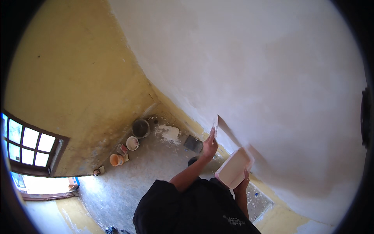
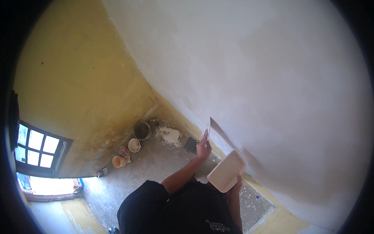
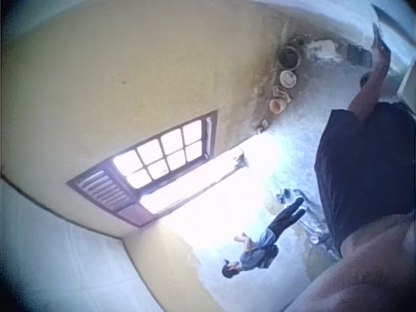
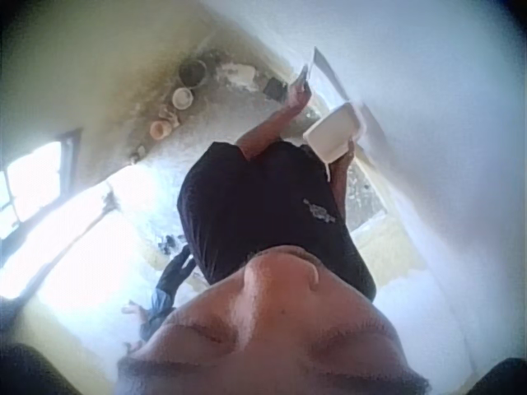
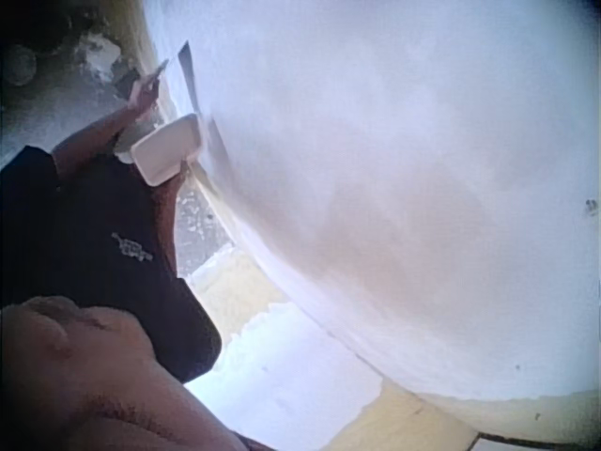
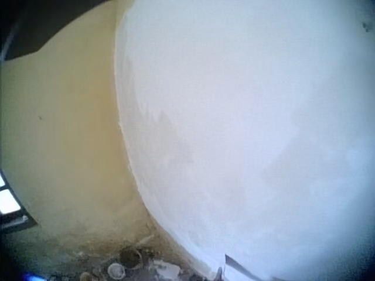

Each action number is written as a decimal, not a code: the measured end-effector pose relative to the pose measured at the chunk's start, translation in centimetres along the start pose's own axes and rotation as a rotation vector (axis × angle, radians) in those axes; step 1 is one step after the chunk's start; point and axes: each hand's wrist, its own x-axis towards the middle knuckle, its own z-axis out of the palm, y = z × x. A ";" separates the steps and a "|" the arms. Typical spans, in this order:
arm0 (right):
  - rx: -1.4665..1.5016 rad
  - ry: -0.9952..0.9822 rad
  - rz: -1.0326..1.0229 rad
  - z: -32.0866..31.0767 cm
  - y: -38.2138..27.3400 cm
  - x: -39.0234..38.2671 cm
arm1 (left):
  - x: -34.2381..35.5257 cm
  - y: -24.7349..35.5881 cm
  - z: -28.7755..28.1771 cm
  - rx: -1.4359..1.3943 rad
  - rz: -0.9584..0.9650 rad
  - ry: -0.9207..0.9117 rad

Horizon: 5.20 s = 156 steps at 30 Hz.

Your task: The person applies plaster to a wall and ceiling corner using a putty knife and a plastic container.

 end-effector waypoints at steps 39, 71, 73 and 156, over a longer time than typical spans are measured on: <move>0.036 -0.051 -0.078 0.8 0.3 0.2 | 15.1 15.1 -4.2 0.029 -0.030 0.068; 0.023 -0.183 -0.128 1.6 3.0 -0.3 | 25.3 16.7 -10.1 0.056 -0.311 0.023; -0.091 -0.243 -0.192 1.4 3.5 0.0 | 23.2 15.5 -5.2 0.179 0.107 0.282; 0.100 -0.233 -0.015 5.7 5.1 4.6 | 12.9 2.3 -10.3 -0.063 -0.146 0.098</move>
